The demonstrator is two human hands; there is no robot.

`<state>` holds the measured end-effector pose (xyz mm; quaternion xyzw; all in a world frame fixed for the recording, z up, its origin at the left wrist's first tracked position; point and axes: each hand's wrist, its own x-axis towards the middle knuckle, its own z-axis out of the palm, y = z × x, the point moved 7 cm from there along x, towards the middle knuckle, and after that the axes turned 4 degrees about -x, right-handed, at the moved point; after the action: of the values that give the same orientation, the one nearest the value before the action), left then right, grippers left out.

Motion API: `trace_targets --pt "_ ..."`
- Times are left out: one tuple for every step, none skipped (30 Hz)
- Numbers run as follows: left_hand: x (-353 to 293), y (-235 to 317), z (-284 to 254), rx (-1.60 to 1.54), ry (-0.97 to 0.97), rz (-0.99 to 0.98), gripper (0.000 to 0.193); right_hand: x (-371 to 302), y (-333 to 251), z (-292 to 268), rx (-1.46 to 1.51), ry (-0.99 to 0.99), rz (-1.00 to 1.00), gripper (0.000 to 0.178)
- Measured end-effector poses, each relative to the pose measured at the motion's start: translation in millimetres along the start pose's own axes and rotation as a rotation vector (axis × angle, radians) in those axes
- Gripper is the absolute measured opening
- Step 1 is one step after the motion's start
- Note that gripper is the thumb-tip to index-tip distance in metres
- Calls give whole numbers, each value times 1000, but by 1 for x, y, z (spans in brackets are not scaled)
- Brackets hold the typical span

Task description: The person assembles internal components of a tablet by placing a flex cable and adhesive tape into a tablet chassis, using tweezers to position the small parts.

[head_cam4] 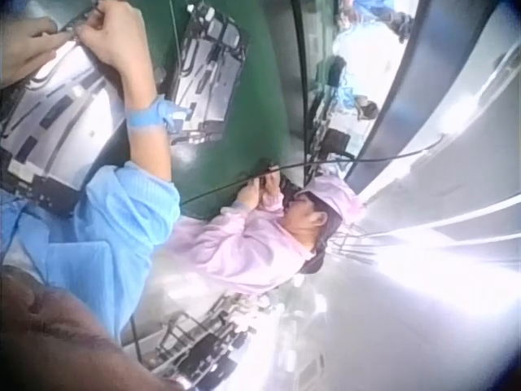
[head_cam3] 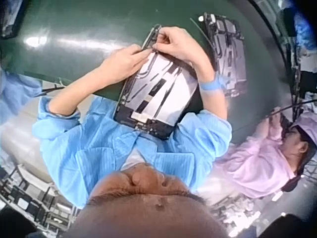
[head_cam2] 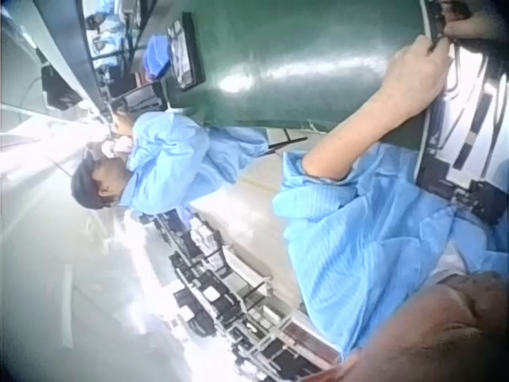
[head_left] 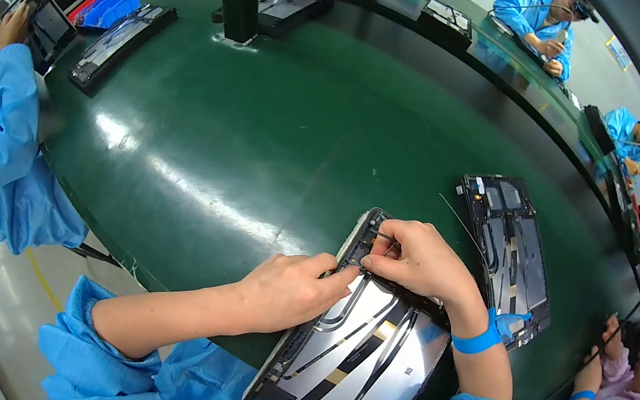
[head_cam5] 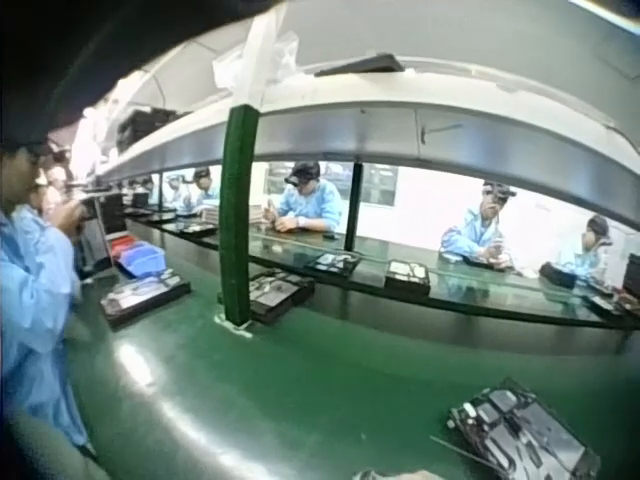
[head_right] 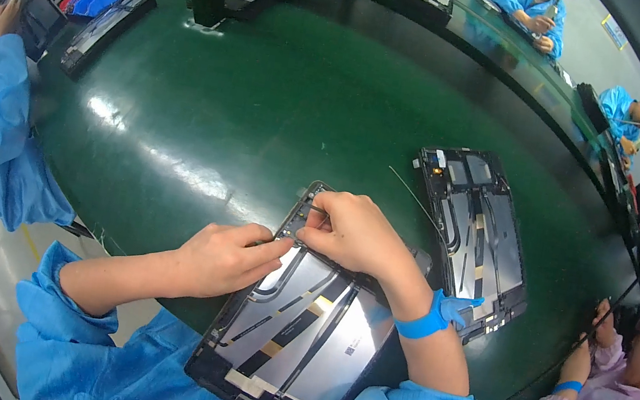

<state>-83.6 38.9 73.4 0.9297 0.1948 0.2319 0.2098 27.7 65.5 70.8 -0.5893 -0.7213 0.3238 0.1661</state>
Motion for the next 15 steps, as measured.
trace_targets --pt "1 1 -1 2 -10 5 24 -1 0 -1 8 7 3 22" --pt "2 2 1 9 -52 29 25 0 -1 -1 -3 1 -5 21" --pt "2 3 2 16 -93 52 27 1 0 0 -14 -5 -14 21" --pt "3 2 1 21 -105 54 27 3 2 -1 -2 1 -14 21" --pt "4 3 2 37 -124 65 28 4 3 0 14 -20 -33 20" --pt "5 4 3 53 -143 75 28 6 4 1 29 -42 -53 20" --pt "6 4 3 53 -154 77 28 6 6 0 39 -38 -50 20" --pt "7 4 3 57 -176 72 28 7 5 1 30 -54 -58 19" --pt "8 3 3 60 -198 66 28 8 3 1 21 -71 -67 19" --pt "8 3 3 61 -208 62 28 8 2 1 16 -78 -47 19" --pt "8 4 2 60 -203 68 28 8 1 0 27 -78 -46 19" --pt "8 5 1 59 -198 75 28 8 0 1 23 -93 -36 19" --pt "7 5 2 61 -206 72 28 8 0 2 19 -108 -28 19" --pt "8 6 1 47 -180 87 28 8 -1 0 21 -107 -27 19" --pt "9 7 0 33 -152 103 28 7 0 -1 19 -97 -27 19"
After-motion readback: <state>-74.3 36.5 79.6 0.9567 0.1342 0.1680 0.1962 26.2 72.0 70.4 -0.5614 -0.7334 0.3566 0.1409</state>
